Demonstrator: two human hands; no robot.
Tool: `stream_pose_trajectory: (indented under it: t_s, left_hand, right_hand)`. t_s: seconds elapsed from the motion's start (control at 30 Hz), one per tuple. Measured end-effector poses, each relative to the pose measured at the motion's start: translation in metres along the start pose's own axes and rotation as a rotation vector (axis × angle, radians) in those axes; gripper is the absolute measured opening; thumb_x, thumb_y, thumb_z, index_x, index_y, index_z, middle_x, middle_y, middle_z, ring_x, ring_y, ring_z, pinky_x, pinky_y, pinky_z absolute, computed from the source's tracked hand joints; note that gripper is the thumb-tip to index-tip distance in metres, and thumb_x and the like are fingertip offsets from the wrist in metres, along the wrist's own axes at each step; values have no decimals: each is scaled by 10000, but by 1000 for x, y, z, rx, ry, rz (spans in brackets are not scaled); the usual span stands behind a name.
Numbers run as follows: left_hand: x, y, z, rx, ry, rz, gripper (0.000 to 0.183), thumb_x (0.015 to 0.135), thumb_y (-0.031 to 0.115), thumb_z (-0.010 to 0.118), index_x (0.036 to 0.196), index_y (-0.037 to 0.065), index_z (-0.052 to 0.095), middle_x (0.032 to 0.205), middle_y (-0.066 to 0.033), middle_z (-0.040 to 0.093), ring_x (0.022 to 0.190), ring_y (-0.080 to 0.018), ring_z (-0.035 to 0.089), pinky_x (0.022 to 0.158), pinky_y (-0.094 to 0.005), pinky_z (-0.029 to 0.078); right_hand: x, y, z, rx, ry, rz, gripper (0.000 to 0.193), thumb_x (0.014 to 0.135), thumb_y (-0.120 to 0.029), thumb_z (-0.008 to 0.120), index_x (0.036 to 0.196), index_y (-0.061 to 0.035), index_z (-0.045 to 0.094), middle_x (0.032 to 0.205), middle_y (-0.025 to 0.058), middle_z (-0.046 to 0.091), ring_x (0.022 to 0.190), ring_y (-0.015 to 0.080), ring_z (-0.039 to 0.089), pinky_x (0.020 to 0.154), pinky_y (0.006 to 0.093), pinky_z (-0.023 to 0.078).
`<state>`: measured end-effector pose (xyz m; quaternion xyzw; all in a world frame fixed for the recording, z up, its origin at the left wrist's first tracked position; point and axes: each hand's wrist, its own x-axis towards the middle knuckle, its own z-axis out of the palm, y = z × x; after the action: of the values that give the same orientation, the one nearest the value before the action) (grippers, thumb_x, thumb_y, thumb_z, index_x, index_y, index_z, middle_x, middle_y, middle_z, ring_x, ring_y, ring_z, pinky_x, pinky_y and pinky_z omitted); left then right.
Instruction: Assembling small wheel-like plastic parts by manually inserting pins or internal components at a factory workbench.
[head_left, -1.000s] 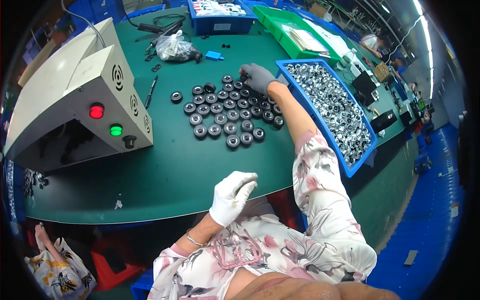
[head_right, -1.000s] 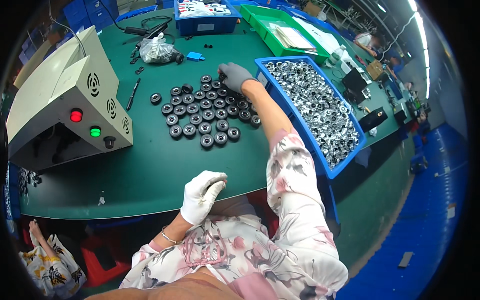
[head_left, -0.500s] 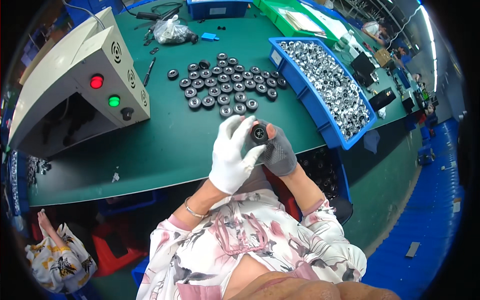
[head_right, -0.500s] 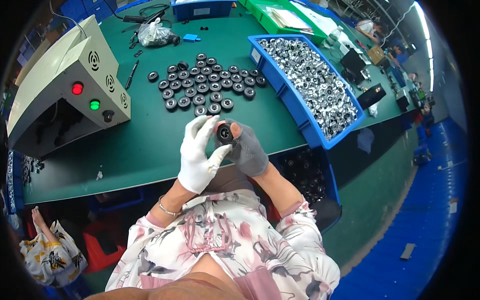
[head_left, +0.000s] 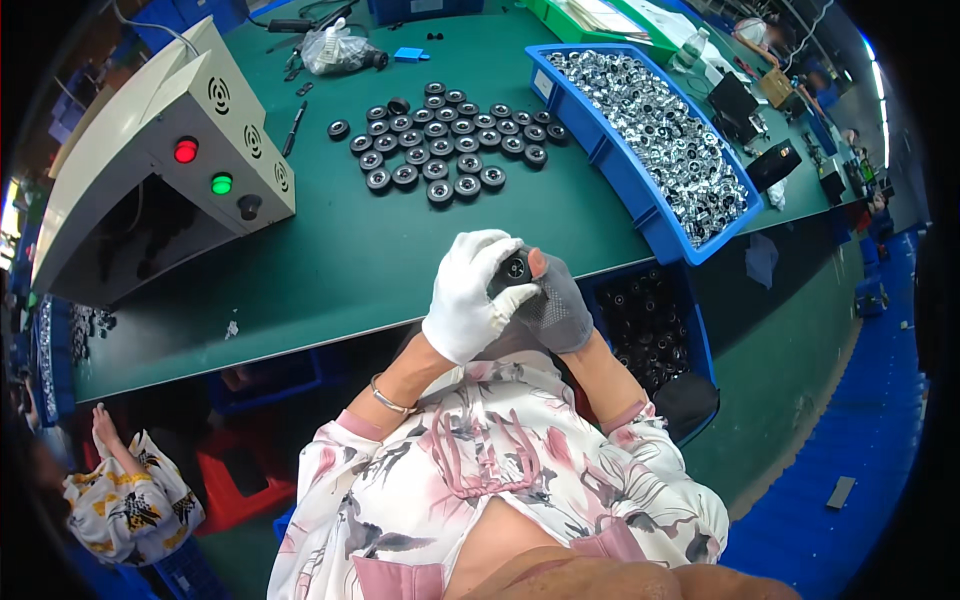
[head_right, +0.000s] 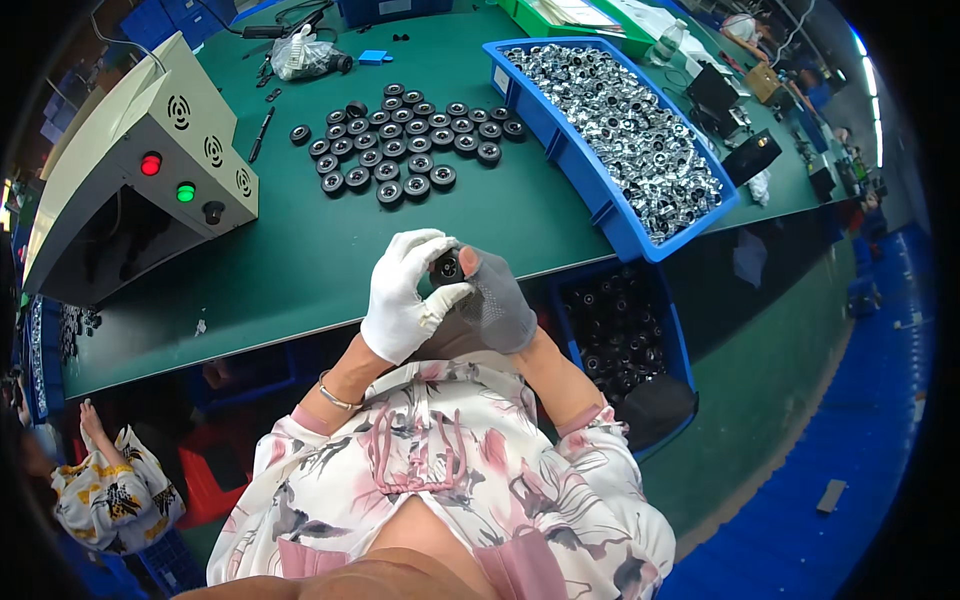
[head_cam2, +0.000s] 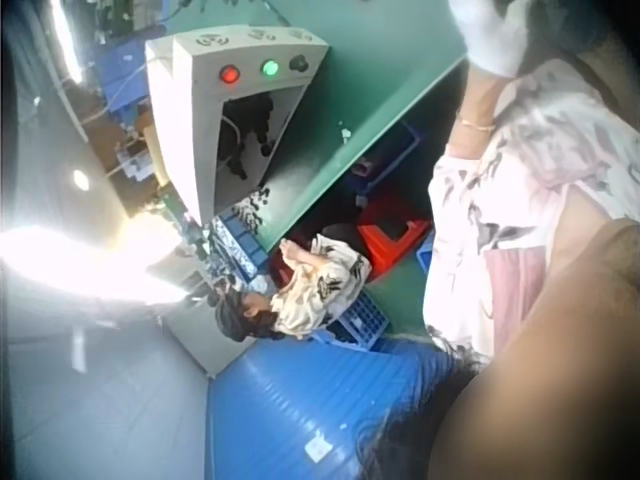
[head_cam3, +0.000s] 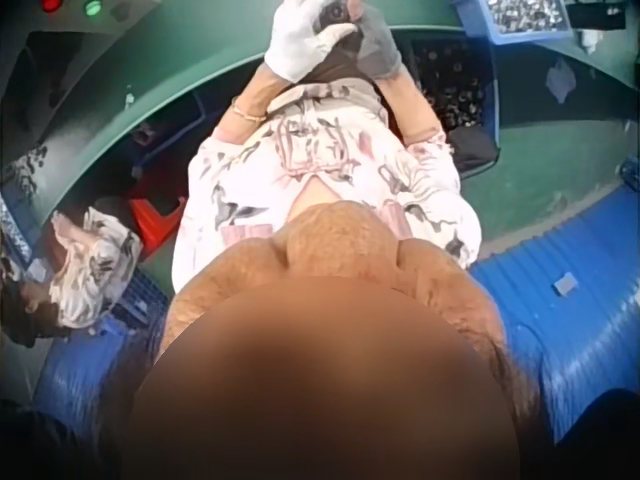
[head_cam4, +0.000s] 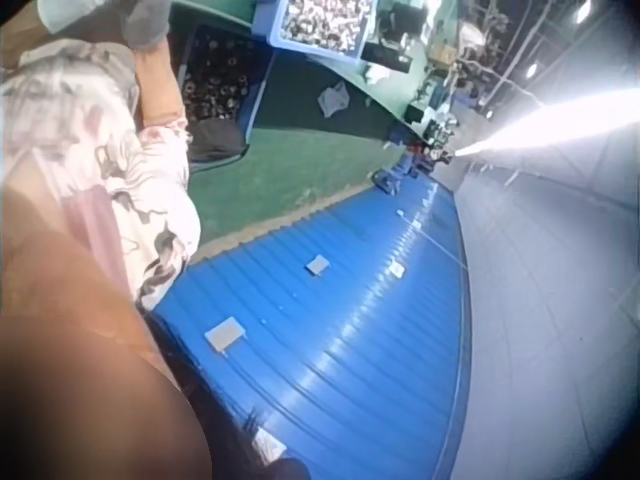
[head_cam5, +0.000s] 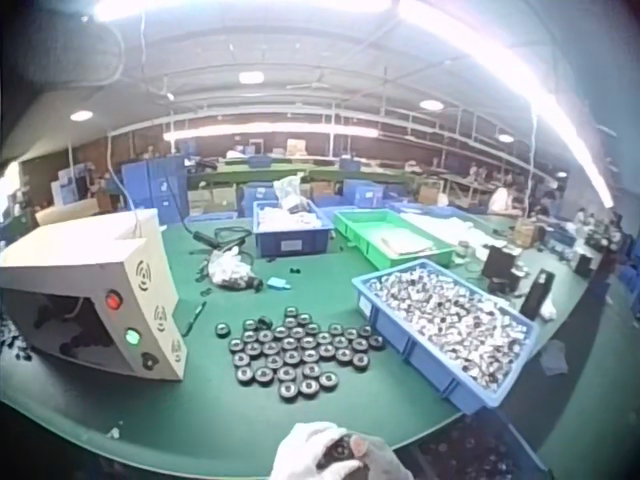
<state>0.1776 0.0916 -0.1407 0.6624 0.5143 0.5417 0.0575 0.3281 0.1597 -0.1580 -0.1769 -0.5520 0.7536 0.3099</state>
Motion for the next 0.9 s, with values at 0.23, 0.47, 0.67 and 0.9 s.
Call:
stream_pose_trajectory:
  t_s: [0.23, 0.47, 0.67, 0.9]
  left_hand:
    - [-6, 5, 6, -98, 17, -200, 539, 730, 97, 876, 1190, -2, 614, 1105, -138, 643, 957, -251, 644, 804, -344, 565]
    - [-31, 11, 18, -602, 17, -734, 308, 883, -22, 751, 1169, -9, 635, 1036, -48, 686, 902, -102, 658, 828, -239, 538]
    - [-31, 9, 13, -367, -42, -567, 267, 868, -25, 757, 1115, -9, 656, 978, -71, 710, 852, -117, 675, 766, -256, 551]
    - [-29, 10, 11, -94, -58, -273, 307, 836, 9, 785, 1101, -11, 633, 910, -131, 690, 776, -223, 692, 703, -320, 554]
  right_hand:
    - [-12, -10, 3, 111, 12, 143, 572, 1079, -485, 441, 1276, 28, 598, 1095, 46, 656, 961, 123, 613, 844, 258, 490]
    - [-28, -11, 10, 229, 212, 129, 528, 1070, -322, 537, 1419, 71, 487, 1187, 79, 646, 1042, 136, 616, 954, 258, 472]
    - [-25, -17, 9, -580, 280, -117, 271, 1003, -164, 625, 1192, 23, 678, 1073, 25, 651, 873, 73, 569, 774, 225, 461]
    - [-19, -5, 11, -461, 397, -83, 150, 960, -112, 633, 926, 10, 715, 825, -32, 646, 725, 36, 526, 666, 210, 423]
